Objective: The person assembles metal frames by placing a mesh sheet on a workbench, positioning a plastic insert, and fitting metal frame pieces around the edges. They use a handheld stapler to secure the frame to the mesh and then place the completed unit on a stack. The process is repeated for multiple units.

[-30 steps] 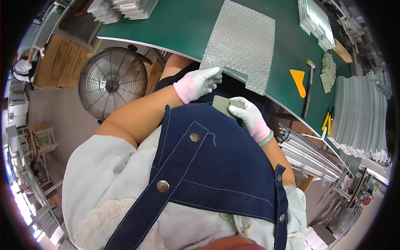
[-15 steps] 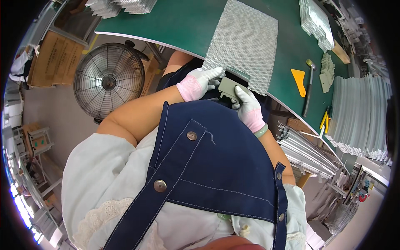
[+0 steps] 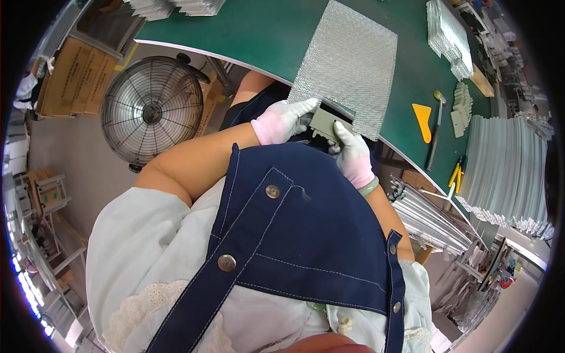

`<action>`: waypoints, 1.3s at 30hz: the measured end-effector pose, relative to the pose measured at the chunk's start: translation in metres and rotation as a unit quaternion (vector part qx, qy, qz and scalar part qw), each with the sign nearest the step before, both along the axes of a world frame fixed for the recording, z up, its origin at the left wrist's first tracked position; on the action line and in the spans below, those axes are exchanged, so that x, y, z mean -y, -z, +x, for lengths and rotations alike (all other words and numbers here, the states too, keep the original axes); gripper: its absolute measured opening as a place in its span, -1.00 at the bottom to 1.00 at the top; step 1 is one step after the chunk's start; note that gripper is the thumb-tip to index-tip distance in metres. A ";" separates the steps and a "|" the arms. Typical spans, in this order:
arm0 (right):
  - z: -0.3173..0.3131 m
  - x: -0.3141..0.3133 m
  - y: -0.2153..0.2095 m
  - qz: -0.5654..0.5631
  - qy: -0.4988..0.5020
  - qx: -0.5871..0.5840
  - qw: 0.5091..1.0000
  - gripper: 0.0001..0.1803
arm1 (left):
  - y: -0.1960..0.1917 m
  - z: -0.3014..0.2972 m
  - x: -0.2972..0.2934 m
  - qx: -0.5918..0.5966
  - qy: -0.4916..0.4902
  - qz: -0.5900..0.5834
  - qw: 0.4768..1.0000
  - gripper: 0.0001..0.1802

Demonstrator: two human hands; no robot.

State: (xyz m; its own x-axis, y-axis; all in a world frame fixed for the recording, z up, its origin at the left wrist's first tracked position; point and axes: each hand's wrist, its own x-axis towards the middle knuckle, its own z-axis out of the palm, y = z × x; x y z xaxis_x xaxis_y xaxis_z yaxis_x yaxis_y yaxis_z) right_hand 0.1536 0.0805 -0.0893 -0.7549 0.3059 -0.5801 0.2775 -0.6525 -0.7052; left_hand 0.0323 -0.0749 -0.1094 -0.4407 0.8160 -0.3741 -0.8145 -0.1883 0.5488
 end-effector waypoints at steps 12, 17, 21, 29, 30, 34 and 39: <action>0.011 -0.006 -0.009 0.011 0.018 -0.039 0.999 -0.63 | -0.010 0.002 0.007 -0.004 0.073 -0.123 0.990 -0.75; 0.013 -0.012 -0.003 -0.074 0.014 -0.068 0.995 -0.59 | -0.007 0.001 0.009 0.034 0.071 -0.048 0.996 -0.77; 0.015 -0.011 -0.003 0.014 -0.010 -0.027 0.999 -0.55 | -0.012 0.003 0.003 -0.015 0.040 -0.149 0.988 -0.76; 0.015 -0.017 -0.009 0.110 -0.015 0.021 0.994 -0.55 | -0.014 -0.003 0.004 -0.095 0.072 -0.202 0.972 -0.76; 0.016 -0.019 -0.008 0.105 -0.031 0.010 0.994 -0.56 | -0.013 -0.003 0.004 -0.102 0.074 -0.207 0.970 -0.76; 0.023 -0.024 -0.006 0.054 -0.072 -0.036 0.995 -0.62 | -0.011 -0.003 0.005 -0.117 0.076 -0.220 0.965 -0.75; 0.019 -0.017 -0.007 -0.054 0.071 -0.069 0.994 -0.76 | -0.013 -0.002 0.003 -0.119 0.084 -0.226 0.963 -0.73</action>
